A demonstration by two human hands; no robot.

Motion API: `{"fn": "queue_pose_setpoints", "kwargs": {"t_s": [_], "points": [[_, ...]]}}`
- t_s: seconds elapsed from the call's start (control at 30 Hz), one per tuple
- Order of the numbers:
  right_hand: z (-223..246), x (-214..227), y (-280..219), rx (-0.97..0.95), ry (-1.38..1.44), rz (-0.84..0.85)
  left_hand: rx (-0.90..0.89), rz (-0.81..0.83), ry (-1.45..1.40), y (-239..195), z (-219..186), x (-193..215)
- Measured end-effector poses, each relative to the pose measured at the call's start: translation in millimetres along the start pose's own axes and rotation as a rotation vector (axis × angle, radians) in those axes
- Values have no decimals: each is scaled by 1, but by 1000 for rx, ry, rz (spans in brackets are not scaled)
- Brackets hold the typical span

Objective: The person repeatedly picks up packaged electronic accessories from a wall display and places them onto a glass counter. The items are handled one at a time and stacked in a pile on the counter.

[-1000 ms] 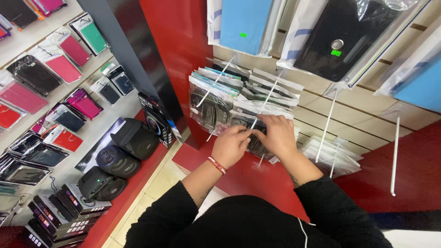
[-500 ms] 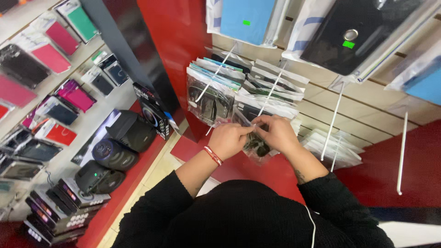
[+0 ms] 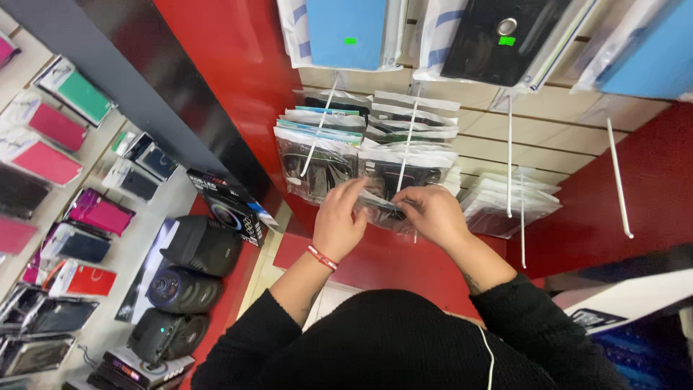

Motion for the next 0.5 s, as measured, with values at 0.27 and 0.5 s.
{"fn": "queue_pose_setpoints", "kwargs": {"t_s": [0.27, 0.5], "points": [[7, -24, -61, -180, 244, -313, 110, 154, -210, -16, -7, -1], [13, -27, -143, -315, 505, -607, 12, 358, -607, -17, 6, -72]]}}
Point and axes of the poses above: each hand's wrist, its own y-axis towards the middle knuckle, its own x-axis out of the back of the hand, z = x × y, the point moved 1 cm from there along y, towards the middle knuckle, and after that the axes turned 15 degrees about z, right-handed, at the moved point
